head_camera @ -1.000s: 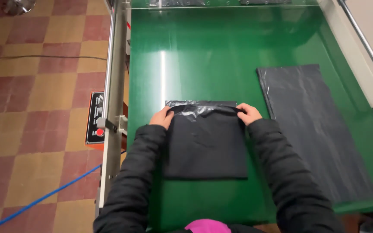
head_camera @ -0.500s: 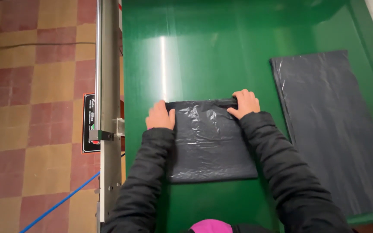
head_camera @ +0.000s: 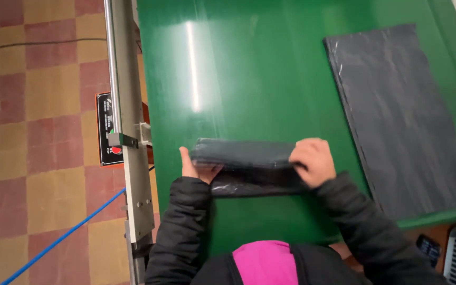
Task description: Folding plastic bags as they come off a conveyor belt and placing them into a crate.
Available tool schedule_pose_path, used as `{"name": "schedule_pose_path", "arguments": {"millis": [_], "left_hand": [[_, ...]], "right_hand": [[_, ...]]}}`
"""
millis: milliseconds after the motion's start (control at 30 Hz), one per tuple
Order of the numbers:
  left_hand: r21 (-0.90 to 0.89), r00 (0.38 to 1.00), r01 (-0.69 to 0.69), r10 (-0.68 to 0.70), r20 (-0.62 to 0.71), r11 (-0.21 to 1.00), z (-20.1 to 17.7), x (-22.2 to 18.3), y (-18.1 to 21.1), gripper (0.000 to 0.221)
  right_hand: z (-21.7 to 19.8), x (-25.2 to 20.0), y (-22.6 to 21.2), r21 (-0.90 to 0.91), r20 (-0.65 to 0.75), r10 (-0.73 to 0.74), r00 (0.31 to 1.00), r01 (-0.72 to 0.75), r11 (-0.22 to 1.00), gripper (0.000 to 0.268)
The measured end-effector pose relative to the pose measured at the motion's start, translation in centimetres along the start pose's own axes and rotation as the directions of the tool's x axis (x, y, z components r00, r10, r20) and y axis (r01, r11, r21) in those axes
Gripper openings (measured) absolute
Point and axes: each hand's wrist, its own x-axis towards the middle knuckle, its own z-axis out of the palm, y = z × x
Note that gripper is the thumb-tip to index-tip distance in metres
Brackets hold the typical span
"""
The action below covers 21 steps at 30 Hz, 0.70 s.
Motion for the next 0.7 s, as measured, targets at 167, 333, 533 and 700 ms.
{"name": "schedule_pose_path", "arguments": {"millis": [167,333,533,700], "left_hand": [[-0.081,0.952,-0.128,0.145,0.271,0.989,-9.5,6.3,-2.3,0.075],[0.351,0.791,-0.536,0.312,0.527,0.768,-9.8,5.0,-0.8,0.056],[0.632,0.316,-0.218,0.559,0.766,-0.744,2.1,-2.2,-5.3,0.05],[0.353,0.255,-0.073,0.325,0.911,-0.933,-1.9,7.7,-10.7,0.083]], "right_hand": [[3.1,-6.8,-1.8,-0.032,0.099,-0.089,0.991,0.093,0.995,0.029],[3.2,-7.1,-3.2,-0.091,0.137,-0.101,0.985,0.114,0.989,0.029],[5.5,-1.9,-7.4,-0.32,0.322,0.239,0.916,-0.133,0.938,0.035],[17.0,-0.2,-5.4,-0.101,-0.059,0.157,0.986,-0.163,0.982,0.073]]}}
